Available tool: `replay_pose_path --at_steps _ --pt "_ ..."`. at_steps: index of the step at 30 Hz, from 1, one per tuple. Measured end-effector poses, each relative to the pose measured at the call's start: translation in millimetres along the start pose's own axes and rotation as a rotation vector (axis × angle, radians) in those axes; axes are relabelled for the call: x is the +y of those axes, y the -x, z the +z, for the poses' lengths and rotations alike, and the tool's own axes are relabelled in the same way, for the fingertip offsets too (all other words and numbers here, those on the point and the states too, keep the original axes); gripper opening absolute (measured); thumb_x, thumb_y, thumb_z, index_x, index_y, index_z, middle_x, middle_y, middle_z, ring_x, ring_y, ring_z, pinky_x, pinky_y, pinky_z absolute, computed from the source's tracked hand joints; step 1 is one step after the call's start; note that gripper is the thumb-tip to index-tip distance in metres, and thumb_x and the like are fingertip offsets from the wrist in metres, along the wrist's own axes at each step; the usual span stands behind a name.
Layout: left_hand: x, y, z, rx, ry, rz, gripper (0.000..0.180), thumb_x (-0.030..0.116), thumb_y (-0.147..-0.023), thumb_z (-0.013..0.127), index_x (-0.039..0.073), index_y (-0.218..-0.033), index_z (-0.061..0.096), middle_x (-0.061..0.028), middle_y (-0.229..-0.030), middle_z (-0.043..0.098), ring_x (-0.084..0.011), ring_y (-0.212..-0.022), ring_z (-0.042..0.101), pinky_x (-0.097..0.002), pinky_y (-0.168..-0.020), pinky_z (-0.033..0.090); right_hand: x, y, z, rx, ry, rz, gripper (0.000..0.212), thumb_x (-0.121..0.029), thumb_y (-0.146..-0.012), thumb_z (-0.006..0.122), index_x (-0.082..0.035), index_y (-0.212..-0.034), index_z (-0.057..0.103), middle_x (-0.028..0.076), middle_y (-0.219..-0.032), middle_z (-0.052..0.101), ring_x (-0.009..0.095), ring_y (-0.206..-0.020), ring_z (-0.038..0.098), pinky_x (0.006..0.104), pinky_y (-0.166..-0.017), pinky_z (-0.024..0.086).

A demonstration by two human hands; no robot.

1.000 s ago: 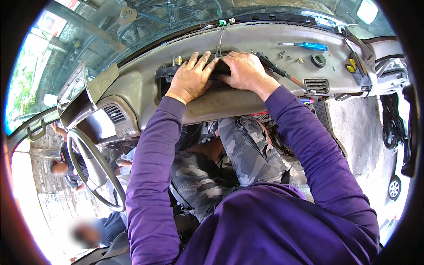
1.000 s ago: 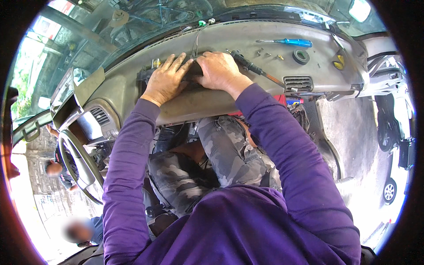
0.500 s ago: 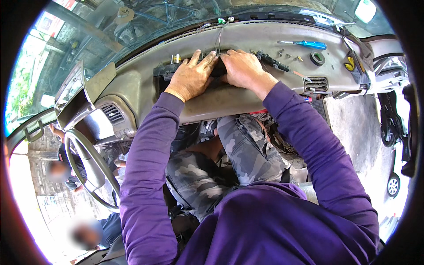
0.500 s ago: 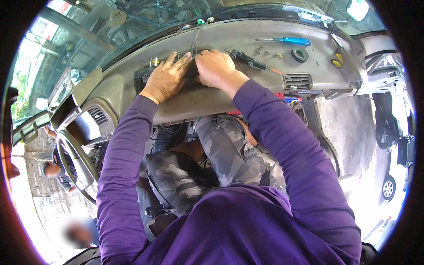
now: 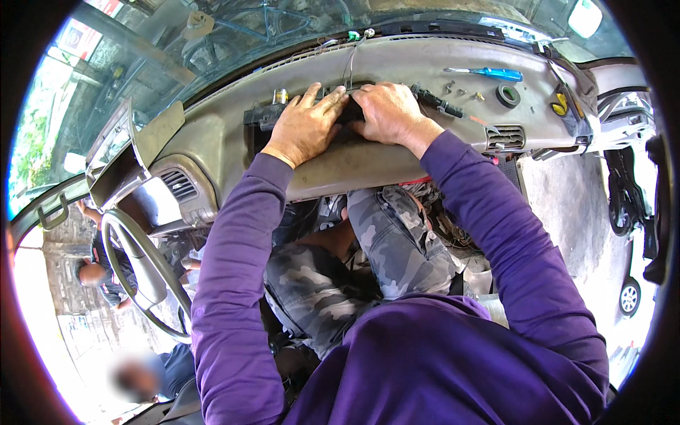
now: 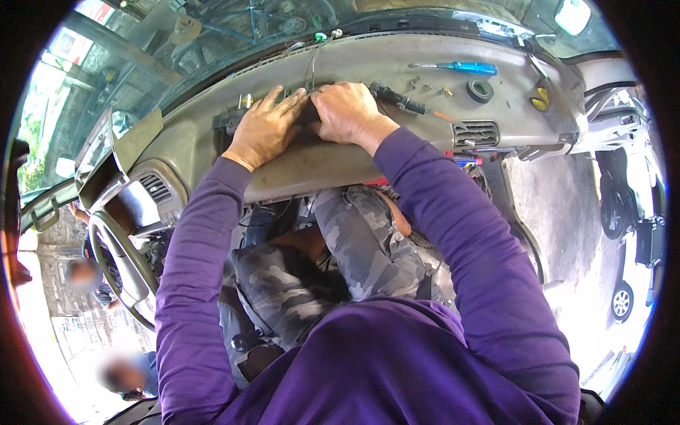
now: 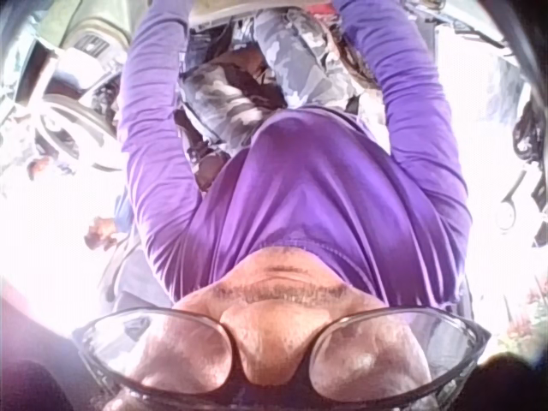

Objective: The person works on the dashboard area of a car, manipulating wires and components behind the steering wheel and instrument panel. They connect and disconnect electrical connectors, adjust parts within the dashboard cavity, and handle various tools and components throughout the process.

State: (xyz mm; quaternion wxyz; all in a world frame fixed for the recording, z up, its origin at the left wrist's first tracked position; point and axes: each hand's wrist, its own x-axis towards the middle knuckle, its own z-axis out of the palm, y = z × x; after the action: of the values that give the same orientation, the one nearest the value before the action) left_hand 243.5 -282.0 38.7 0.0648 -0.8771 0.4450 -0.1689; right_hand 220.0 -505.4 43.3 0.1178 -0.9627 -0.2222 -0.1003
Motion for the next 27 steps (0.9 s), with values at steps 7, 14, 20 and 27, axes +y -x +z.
replay_pose_path --at_steps 7,14,20,27 --pt "-2 -4 -10 -0.048 0.149 -0.124 0.068 0.034 -0.087 0.078 0.014 -0.149 0.055 -0.0041 -0.155 0.052 -0.0376 -0.141 0.048 -0.0461 -0.112 0.047 1 -1 2 0.007 -0.004 -0.014 0.040 -0.038 -0.078 0.080 -0.004 -0.100 0.075 0.013 -0.106 0.075 0.035 -0.104 0.071 0.0475 -0.088 0.058" --pt "-5 -20 -14 -0.102 0.200 -0.166 0.084 0.032 -0.074 0.089 0.010 -0.148 0.055 -0.0106 -0.147 0.058 -0.0328 -0.137 0.052 -0.0456 -0.113 0.045 2 0 4 0.002 -0.012 -0.011 0.043 -0.042 -0.081 0.080 -0.005 -0.101 0.075 0.011 -0.108 0.074 0.032 -0.108 0.070 0.0475 -0.088 0.058" --pt "-1 -20 -8 -0.030 0.238 -0.177 0.081 0.021 -0.071 0.090 0.006 -0.144 0.057 -0.0121 -0.141 0.062 -0.0322 -0.135 0.053 -0.0441 -0.115 0.044 2 0 6 0.016 -0.031 -0.018 0.042 -0.042 -0.080 0.081 -0.006 -0.101 0.075 0.011 -0.108 0.074 0.032 -0.107 0.070 0.0476 -0.087 0.058" --pt "9 -13 0 0.077 0.278 -0.227 0.080 0.014 -0.070 0.088 0.004 -0.143 0.058 -0.0151 -0.140 0.062 -0.0340 -0.135 0.053 -0.0420 -0.117 0.043 2 2 7 0.094 -0.052 -0.017 0.040 -0.042 -0.082 0.080 -0.008 -0.103 0.076 0.008 -0.105 0.075 0.030 -0.110 0.068 0.0467 -0.090 0.057"
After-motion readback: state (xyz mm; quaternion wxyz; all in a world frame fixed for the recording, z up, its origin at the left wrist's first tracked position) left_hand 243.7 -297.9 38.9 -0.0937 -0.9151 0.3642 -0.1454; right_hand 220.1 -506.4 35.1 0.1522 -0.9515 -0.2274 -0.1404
